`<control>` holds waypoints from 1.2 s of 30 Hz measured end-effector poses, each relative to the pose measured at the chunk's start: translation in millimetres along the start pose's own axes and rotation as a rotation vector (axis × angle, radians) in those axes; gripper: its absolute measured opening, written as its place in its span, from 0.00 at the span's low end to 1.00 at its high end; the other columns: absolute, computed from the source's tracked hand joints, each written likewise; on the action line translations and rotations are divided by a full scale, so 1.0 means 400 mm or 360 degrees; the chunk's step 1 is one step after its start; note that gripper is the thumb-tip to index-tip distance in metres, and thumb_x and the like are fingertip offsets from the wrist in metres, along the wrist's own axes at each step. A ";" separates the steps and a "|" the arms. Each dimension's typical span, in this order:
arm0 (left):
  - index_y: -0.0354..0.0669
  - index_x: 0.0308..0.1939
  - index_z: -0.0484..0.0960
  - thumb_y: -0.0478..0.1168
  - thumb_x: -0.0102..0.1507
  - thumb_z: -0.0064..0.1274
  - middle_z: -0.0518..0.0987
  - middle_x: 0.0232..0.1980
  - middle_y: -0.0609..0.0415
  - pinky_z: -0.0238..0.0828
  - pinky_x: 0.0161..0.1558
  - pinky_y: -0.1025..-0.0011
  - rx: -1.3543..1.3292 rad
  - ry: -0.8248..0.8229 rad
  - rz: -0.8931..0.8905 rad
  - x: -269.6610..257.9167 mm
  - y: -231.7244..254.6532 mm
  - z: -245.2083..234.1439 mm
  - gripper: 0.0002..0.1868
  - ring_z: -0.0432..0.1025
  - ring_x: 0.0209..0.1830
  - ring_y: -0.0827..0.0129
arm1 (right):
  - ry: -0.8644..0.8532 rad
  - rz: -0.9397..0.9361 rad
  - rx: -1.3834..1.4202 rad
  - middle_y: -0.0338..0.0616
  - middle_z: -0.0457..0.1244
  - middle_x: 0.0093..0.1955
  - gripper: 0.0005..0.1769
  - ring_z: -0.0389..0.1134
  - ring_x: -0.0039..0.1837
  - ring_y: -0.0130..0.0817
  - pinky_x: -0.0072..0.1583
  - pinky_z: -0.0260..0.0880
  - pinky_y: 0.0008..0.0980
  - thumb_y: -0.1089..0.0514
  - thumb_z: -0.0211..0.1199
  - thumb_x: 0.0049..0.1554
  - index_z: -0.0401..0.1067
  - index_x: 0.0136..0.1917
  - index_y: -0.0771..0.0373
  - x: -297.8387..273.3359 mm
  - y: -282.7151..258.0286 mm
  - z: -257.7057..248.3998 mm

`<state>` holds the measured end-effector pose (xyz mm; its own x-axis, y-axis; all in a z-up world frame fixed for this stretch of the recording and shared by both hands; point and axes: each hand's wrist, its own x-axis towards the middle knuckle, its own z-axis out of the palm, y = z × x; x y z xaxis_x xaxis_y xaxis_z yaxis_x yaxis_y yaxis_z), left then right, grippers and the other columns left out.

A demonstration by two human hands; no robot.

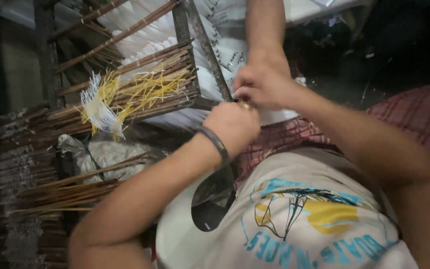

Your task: Manually packaging bundles of white candles into clear plastic bags.

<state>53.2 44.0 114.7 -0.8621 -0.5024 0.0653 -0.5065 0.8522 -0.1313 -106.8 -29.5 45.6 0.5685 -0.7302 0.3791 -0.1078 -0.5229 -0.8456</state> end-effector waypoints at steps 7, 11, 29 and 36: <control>0.49 0.24 0.74 0.32 0.59 0.46 0.66 0.17 0.56 0.60 0.17 0.64 -0.0012 0.0246 0.0014 -0.016 -0.041 -0.071 0.09 0.69 0.17 0.60 | -0.0958 0.0074 0.0261 0.40 0.74 0.40 0.12 0.73 0.46 0.37 0.53 0.71 0.46 0.66 0.62 0.53 0.82 0.46 0.54 0.132 -0.062 -0.038; 0.34 0.30 0.82 0.38 0.62 0.54 0.75 0.19 0.44 0.64 0.23 0.68 -0.1753 0.0115 -0.1299 -0.042 -0.099 -0.130 0.10 0.72 0.23 0.57 | 0.0237 -0.0242 -0.0086 0.49 0.71 0.49 0.12 0.73 0.52 0.46 0.53 0.72 0.43 0.58 0.71 0.59 0.79 0.56 0.61 0.027 -0.177 -0.065; 0.35 0.28 0.80 0.36 0.61 0.56 0.63 0.13 0.54 0.45 0.09 0.82 -0.2820 0.0299 -0.1663 -0.010 -0.032 -0.127 0.09 0.56 0.07 0.80 | 0.0584 0.0081 0.0243 0.45 0.72 0.47 0.00 0.72 0.47 0.38 0.50 0.71 0.36 0.66 0.68 0.58 0.78 0.43 0.64 -0.101 -0.229 -0.039; 0.40 0.28 0.80 0.49 0.69 0.53 0.76 0.17 0.46 0.54 0.12 0.82 -0.2838 0.0168 -0.1305 -0.013 -0.081 -0.160 0.19 0.65 0.08 0.74 | 0.0560 0.0379 0.0760 0.46 0.70 0.44 0.03 0.66 0.41 0.23 0.44 0.68 0.25 0.67 0.68 0.59 0.76 0.45 0.70 -0.099 -0.201 -0.080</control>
<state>73.5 28.4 181.9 -0.4168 -0.8343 -0.3608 -0.0901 -0.3571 0.9297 -146.6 27.4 110.5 0.2632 -0.9454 0.1921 0.2233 -0.1340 -0.9655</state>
